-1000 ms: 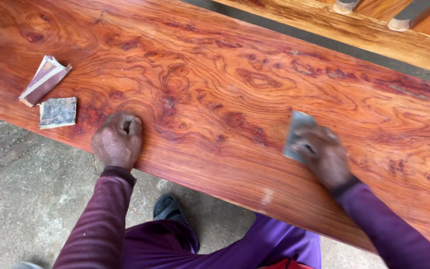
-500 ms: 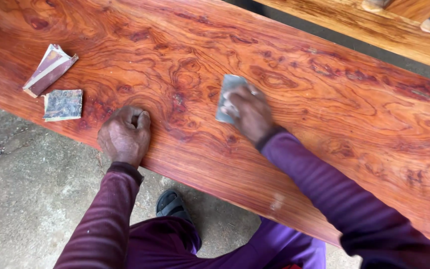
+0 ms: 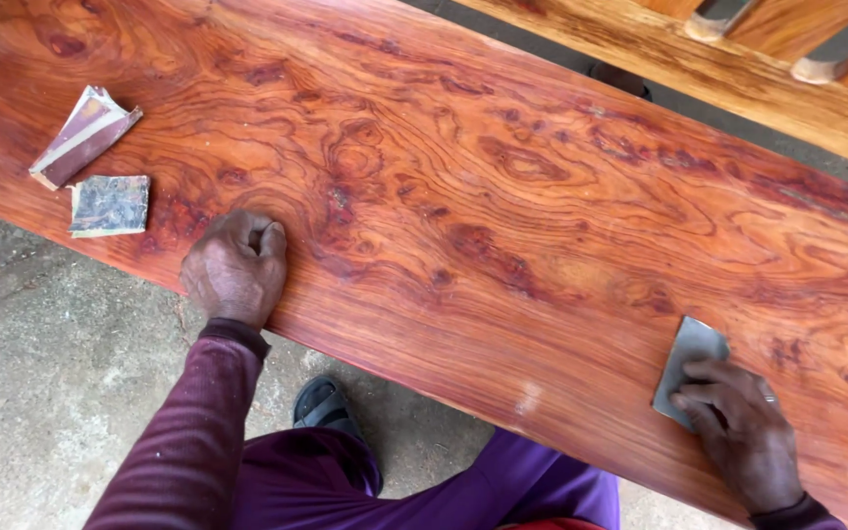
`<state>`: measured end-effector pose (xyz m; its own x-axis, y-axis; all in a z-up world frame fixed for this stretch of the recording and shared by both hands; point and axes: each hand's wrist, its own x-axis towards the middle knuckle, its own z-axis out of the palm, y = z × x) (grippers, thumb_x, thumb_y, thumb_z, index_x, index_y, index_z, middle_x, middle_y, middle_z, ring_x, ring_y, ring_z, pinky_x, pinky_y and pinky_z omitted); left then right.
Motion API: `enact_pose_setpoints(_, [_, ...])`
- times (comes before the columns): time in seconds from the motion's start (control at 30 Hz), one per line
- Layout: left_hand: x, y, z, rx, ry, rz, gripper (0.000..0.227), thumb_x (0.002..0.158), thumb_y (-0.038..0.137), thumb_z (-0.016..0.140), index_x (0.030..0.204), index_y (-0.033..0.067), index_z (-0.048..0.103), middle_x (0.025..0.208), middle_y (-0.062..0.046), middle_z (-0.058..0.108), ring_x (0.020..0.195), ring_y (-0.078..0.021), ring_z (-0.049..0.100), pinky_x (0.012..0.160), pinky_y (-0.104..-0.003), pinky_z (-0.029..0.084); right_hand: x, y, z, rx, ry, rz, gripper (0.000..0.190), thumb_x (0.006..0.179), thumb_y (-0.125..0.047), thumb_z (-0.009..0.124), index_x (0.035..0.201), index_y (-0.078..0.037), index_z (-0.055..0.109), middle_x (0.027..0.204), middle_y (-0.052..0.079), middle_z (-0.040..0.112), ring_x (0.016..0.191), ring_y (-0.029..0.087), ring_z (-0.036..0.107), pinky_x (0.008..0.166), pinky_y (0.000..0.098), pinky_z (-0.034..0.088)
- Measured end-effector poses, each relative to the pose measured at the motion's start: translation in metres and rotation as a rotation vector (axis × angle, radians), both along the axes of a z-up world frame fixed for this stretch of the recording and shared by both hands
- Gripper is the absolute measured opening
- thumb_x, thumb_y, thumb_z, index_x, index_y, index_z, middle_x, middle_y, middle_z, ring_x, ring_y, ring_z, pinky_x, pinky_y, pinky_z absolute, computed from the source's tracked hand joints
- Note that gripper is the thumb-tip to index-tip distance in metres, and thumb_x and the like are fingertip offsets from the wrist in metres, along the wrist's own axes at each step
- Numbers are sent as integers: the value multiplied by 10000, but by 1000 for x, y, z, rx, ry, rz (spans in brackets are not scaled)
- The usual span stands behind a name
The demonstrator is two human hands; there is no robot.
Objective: Sanding the top surface of a wooden bench using sandpaper.
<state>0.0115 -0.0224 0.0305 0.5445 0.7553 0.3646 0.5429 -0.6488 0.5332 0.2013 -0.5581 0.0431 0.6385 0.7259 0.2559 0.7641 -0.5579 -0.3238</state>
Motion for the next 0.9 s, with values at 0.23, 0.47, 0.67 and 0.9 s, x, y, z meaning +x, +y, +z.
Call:
enact_pose_setpoints(0.23, [0,4,-3,16,-22,10,93,881,218,785,849,139,749,853,-96,729,753,-309,704,678,-450,545,4,188,-25,176,-34,374,160,820,-154,724,977,-177,733,1160,61,639,1166,366,589,1012,497,484])
enact_pose_setpoints(0.47, [-5,2,0,-15,-41,38,108,873,224,782,852,123,749,837,-112,726,751,-329,702,678,-467,546,-15,364,-29,43,43,381,229,936,-284,759,1068,-103,712,1161,79,649,1165,318,582,1072,503,423])
enact_pose_setpoints(0.67, [-1,0,-8,54,-64,-6,116,889,213,799,860,112,750,852,-124,723,764,-337,700,691,-472,544,-25,183,-23,82,-14,300,267,826,-174,755,1086,-124,722,1186,57,657,1236,321,560,1066,472,423])
enact_pose_setpoints(0.9, [1,0,0,-7,-20,28,97,868,200,810,858,119,756,826,-92,728,729,-292,704,676,-436,547,-40,-6,-16,-1,85,35,169,726,-197,793,865,-156,708,1126,57,677,1125,280,638,958,440,516])
